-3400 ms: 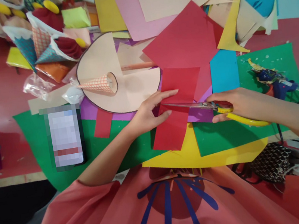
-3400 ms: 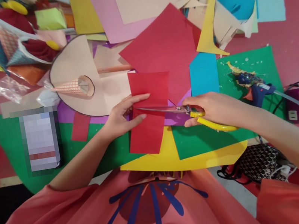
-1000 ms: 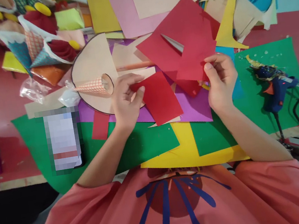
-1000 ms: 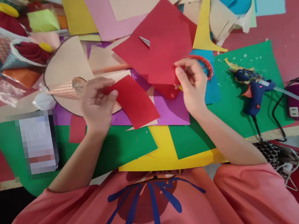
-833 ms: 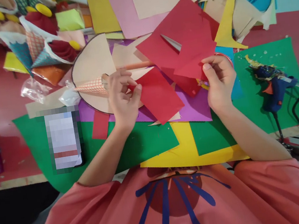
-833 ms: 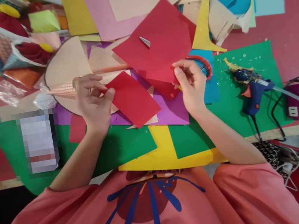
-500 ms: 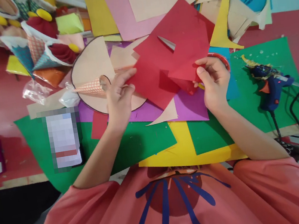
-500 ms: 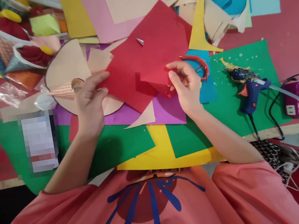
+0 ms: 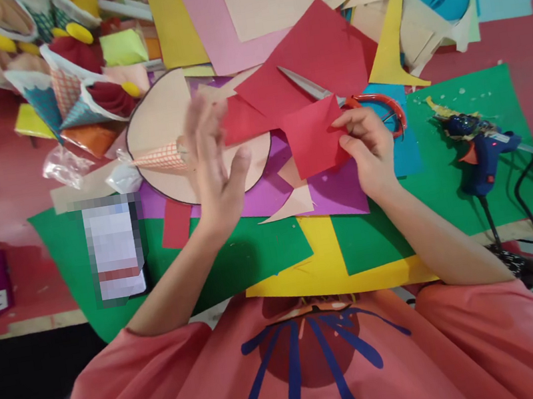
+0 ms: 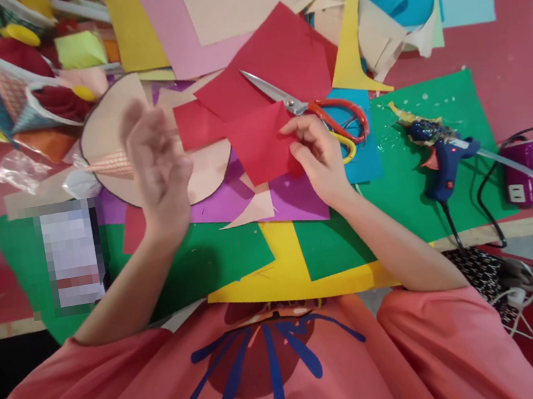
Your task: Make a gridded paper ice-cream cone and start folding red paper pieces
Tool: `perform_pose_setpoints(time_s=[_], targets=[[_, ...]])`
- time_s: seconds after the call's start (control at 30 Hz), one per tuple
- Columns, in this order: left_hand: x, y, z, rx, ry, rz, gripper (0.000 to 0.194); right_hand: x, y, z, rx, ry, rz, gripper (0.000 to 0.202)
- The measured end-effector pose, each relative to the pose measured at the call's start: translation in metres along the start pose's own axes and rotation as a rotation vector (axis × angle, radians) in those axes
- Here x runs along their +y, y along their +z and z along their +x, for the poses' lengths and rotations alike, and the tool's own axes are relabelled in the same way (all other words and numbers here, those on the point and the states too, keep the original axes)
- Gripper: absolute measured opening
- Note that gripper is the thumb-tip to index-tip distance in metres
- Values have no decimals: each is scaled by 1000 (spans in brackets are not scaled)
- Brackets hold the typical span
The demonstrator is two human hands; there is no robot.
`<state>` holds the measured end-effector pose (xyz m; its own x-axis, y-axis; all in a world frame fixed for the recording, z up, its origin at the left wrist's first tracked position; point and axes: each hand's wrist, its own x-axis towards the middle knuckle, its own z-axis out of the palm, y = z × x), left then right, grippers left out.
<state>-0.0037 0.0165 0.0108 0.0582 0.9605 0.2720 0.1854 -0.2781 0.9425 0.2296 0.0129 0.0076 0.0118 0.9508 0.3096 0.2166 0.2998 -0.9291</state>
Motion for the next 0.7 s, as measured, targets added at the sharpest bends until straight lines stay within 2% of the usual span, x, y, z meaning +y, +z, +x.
perform_pose_setpoints(time_s=[0.07,0.13,0.17,0.3,0.4,0.53,0.7], targets=[[6,12,-3,-57,-100,-238,36,-3,1,-1,-48,15,6,6],[6,24,-3,-98,-317,-402,29,-5,3,-3,-121,29,29,5],[5,29,-2,-135,-388,-415,26,-5,4,-3,-166,40,45,5],[4,37,2,-261,-323,-239,36,-8,10,-5,-317,98,95,9],[7,36,0,-293,-312,-168,47,-10,13,-7,-357,173,153,17],[9,34,-3,-312,-403,-175,51,-12,15,-8,-361,314,298,32],[7,35,-6,-299,-371,-118,46,-11,18,-5,-297,440,403,42]])
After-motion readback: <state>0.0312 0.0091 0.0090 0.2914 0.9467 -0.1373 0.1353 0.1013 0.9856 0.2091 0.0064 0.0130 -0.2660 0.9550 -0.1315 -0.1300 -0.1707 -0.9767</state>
